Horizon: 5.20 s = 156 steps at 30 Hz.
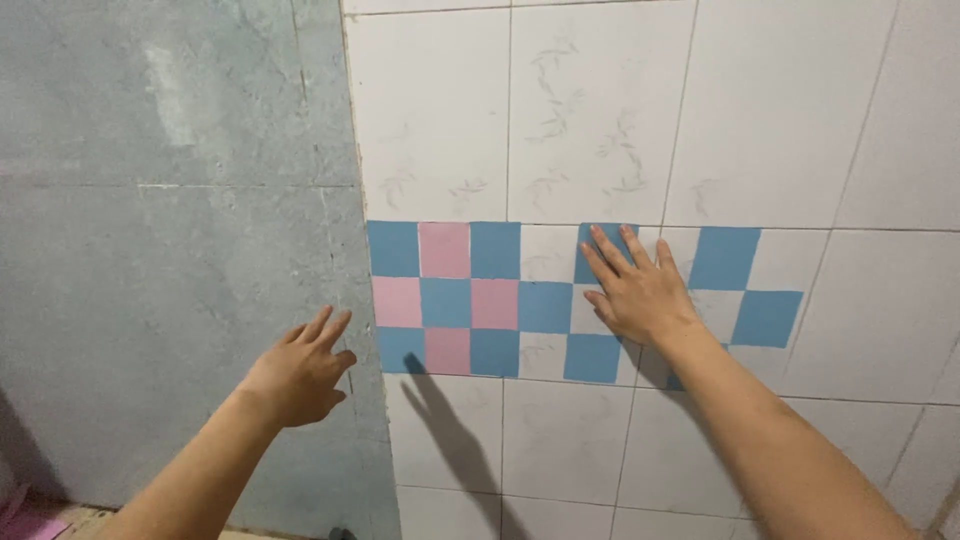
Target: Cutting and applying small colored adhesive stickers to wall tiles to create a decorative pattern.
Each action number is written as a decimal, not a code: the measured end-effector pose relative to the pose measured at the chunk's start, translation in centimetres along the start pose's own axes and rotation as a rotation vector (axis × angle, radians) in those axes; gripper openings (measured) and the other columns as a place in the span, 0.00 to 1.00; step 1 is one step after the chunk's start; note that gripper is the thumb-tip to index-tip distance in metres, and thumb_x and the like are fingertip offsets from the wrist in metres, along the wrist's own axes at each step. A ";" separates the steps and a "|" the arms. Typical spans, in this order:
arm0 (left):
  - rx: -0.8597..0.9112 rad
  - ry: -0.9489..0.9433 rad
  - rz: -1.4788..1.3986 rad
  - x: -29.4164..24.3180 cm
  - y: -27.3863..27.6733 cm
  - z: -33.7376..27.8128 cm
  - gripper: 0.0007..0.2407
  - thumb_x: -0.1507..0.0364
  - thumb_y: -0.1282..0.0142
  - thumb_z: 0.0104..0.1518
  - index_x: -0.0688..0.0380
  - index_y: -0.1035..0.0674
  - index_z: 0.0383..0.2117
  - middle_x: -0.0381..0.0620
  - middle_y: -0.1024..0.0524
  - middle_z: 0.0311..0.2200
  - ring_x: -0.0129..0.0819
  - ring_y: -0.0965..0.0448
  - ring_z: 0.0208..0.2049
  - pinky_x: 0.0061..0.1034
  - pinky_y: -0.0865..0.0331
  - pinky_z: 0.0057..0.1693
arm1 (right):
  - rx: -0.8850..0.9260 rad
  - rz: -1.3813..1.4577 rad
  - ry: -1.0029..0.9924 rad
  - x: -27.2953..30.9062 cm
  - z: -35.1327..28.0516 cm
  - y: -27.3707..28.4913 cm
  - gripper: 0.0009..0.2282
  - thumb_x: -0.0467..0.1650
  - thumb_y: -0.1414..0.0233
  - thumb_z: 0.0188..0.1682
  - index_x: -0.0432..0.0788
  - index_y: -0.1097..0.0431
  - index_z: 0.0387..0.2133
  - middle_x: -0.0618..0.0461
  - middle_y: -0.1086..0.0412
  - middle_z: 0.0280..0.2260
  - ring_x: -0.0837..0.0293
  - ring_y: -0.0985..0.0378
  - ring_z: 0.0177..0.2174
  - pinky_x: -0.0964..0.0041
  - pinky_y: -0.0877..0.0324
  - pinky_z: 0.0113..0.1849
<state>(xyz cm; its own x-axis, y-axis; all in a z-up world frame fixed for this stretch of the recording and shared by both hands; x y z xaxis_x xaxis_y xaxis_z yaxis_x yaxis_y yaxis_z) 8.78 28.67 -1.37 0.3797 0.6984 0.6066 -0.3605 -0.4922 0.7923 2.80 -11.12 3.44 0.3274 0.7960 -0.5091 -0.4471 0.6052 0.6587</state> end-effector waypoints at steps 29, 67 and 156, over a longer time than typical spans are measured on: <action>-1.311 0.034 -0.933 -14.7 22.4 15.1 0.12 0.79 0.33 0.45 0.54 0.20 0.36 0.46 0.25 0.30 0.45 0.17 0.32 0.33 0.20 0.37 | -0.595 0.663 -0.185 -6.0 1.7 3.6 0.12 0.25 0.31 0.36 0.41 0.20 0.34 0.50 0.23 0.25 0.56 0.19 0.27 0.69 0.23 0.30; -0.638 -0.054 -1.255 -14.5 21.9 16.3 0.23 0.65 0.39 0.55 0.54 0.26 0.59 0.53 0.25 0.51 0.51 0.23 0.55 0.40 0.24 0.55 | -0.543 0.782 -0.382 -6.6 3.3 0.7 0.15 0.24 0.37 0.38 0.49 0.23 0.40 0.57 0.29 0.38 0.58 0.21 0.40 0.66 0.25 0.45; -1.621 -0.190 -0.506 -15.2 15.8 17.4 0.20 0.66 0.45 0.62 0.63 0.28 0.58 0.55 0.32 0.61 0.48 0.31 0.65 0.41 0.37 0.70 | -0.957 0.357 -0.026 -6.3 -0.5 -4.4 0.28 0.34 0.29 0.36 0.34 0.24 0.51 0.29 0.33 0.62 0.42 0.38 0.64 0.49 0.47 0.68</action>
<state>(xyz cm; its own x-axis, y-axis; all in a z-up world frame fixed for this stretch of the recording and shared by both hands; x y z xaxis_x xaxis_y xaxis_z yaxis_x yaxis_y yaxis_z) 12.15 1.25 3.09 0.7652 0.4809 0.4280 -0.5671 0.8182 0.0947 2.28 -18.75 3.46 0.0574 0.9351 -0.3497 -0.9959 0.0780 0.0450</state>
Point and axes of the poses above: each hand's wrist, its own z-axis towards the middle knuckle, its own y-axis out of the back of the hand, x = y × z, the point moved 6 cm from there along z, towards the middle knuckle
